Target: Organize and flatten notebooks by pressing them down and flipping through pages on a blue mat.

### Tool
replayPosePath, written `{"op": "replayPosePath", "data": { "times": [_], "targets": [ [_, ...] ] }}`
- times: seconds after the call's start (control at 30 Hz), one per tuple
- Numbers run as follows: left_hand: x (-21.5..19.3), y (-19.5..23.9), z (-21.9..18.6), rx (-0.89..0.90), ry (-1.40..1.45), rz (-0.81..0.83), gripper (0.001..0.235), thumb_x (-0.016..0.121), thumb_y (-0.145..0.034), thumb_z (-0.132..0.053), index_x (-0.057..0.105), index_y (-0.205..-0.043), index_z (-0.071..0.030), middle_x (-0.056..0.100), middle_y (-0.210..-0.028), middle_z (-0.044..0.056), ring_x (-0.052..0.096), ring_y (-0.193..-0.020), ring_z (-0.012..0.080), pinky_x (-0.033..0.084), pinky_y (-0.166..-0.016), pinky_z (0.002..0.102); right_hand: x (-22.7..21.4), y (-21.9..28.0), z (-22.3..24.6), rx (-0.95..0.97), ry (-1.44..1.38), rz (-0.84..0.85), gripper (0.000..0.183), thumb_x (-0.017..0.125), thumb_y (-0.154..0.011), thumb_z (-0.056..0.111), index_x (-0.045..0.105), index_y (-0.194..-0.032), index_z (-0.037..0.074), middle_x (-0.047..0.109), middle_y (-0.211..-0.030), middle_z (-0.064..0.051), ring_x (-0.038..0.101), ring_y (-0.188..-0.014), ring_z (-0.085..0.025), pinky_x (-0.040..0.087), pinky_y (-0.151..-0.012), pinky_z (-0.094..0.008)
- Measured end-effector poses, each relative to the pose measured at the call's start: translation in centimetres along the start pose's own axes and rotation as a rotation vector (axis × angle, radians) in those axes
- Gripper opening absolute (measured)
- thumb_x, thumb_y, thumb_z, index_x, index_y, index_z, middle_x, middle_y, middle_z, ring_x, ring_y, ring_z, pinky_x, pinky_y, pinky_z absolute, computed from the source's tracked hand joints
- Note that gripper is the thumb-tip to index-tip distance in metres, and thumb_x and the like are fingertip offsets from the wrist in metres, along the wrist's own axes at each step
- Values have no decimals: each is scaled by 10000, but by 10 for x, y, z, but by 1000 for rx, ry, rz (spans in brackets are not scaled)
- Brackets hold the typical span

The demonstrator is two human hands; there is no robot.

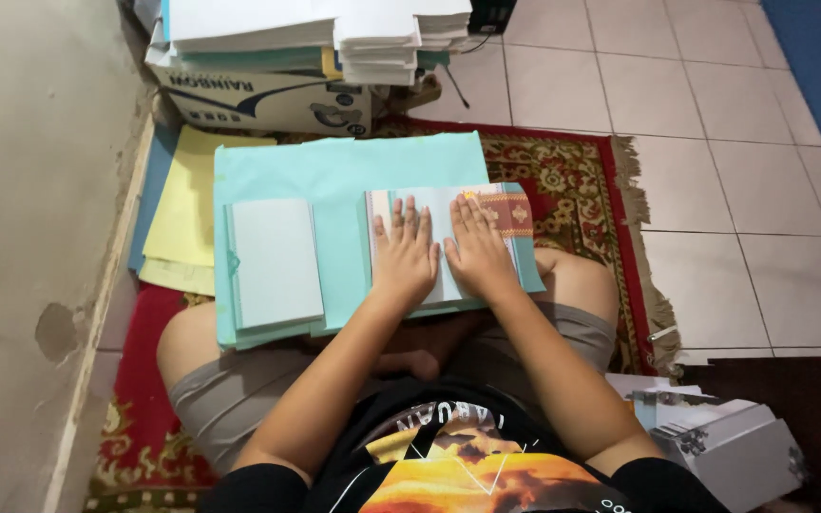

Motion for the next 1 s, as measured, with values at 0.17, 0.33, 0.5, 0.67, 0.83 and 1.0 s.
{"op": "replayPosePath", "data": {
  "times": [0.17, 0.33, 0.5, 0.67, 0.83, 1.0],
  "targets": [
    [-3, 17, -14, -7, 39, 128, 658, 269, -1050, -391, 271, -1594, -21, 225, -1658, 257, 169, -1552, 412, 40, -1217, 640, -2, 0, 1, -23, 27, -24, 673, 396, -1005, 375, 350, -1576, 20, 345, -1641, -182, 319, -1515, -307, 176, -1243, -451],
    [7, -26, 4, -59, 24, 139, 686, 259, -1038, -397, 240, -1599, -3, 239, -1660, 239, 196, -1551, 393, 62, -1224, 623, -5, -2, 4, 4, 35, -33, 680, 432, -992, 367, 349, -1578, 32, 350, -1639, -172, 326, -1513, -296, 190, -1239, -452],
    [7, -45, 11, -123, 27, 20, 658, 308, -1044, -360, 291, -1575, 29, 270, -1646, 251, 206, -1543, 405, 96, -1222, 610, -2, -2, 3, 0, 52, -35, 669, 416, -997, 385, 373, -1569, 41, 365, -1636, -156, 325, -1519, -278, 186, -1244, -440],
    [1, -32, 6, -104, 9, 62, 677, 289, -1045, -374, 247, -1595, 18, 194, -1679, 227, 135, -1564, 389, 61, -1235, 598, -5, -1, 4, 17, 9, -4, 673, 389, -1003, 389, 359, -1576, 37, 333, -1653, -156, 302, -1528, -283, 169, -1246, -443],
    [-1, -24, 4, -98, -18, 78, 678, 289, -1045, -386, 252, -1592, 13, 207, -1674, 230, 152, -1559, 389, 71, -1233, 604, -2, 0, 3, 23, 0, -14, 680, 392, -996, 394, 357, -1577, 42, 324, -1657, -151, 295, -1532, -282, 170, -1249, -447],
    [-2, -21, 4, -101, -8, 57, 677, 298, -1039, -383, 268, -1588, 11, 216, -1670, 233, 176, -1551, 399, 81, -1232, 607, -10, 1, 8, 28, -12, 4, 671, 386, -1009, 372, 336, -1587, 35, 301, -1667, -156, 288, -1534, -292, 156, -1250, -453]
  ]
}}
Point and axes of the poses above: each hand's wrist, its own y-axis away from the middle knuckle, its own x-axis out of the palm, z = x × y, the point moved 3 cm from there along -y, towards the middle knuckle
